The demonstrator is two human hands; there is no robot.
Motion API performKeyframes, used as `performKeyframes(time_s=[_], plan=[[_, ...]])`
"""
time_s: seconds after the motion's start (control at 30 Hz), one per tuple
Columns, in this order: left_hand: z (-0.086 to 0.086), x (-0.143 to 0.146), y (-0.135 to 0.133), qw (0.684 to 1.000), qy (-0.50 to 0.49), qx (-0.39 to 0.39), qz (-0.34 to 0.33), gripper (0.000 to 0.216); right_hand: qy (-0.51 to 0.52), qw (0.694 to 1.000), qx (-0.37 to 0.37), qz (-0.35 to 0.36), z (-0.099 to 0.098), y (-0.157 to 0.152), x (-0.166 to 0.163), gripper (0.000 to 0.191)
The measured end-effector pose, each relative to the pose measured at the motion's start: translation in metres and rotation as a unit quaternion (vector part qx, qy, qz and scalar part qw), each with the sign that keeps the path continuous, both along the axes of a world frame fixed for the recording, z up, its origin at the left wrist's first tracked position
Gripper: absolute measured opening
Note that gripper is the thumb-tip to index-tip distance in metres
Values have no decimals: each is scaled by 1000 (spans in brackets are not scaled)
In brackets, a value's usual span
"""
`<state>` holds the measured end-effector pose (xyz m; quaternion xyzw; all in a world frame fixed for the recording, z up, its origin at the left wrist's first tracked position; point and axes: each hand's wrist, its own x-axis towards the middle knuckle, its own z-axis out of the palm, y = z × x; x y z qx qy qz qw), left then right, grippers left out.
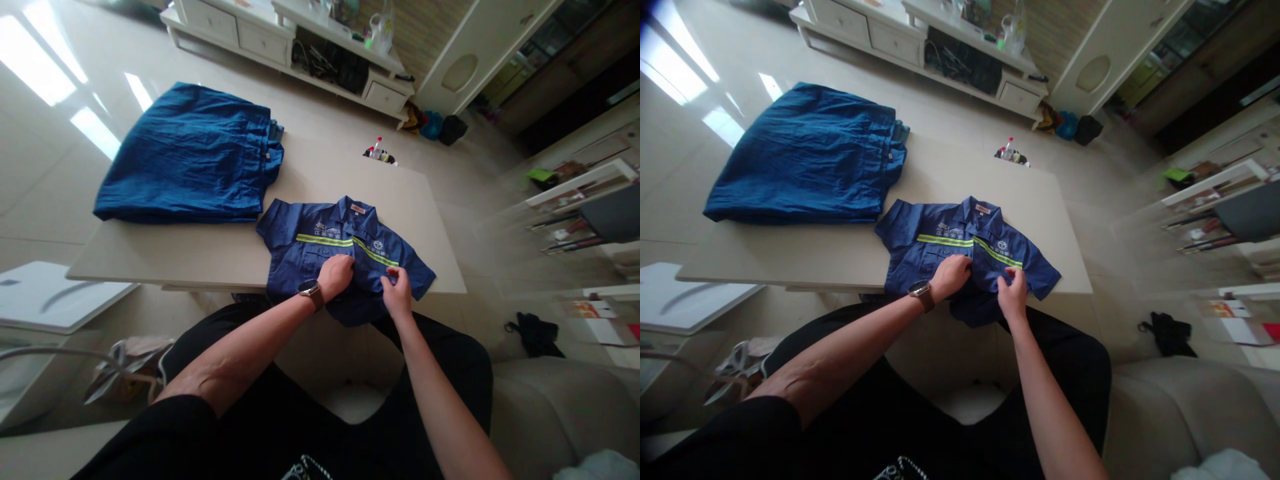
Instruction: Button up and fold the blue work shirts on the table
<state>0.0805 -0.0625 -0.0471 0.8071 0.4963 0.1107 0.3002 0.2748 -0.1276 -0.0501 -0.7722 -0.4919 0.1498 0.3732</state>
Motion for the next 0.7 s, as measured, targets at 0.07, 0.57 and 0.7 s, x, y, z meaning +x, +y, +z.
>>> performKeyframes(time_s=[0.07,0.57,0.7], plan=[[1,1,0,1000,-16,2,-2,26,-70,994,0,86,2,2,-17,34],[1,-7,3,996,-66,29,-50,30,-119,976,-14,182,2,16,-28,22],[0,-6,5,994,-65,42,-74,30,-146,974,-27,172,-3,23,-30,22]])
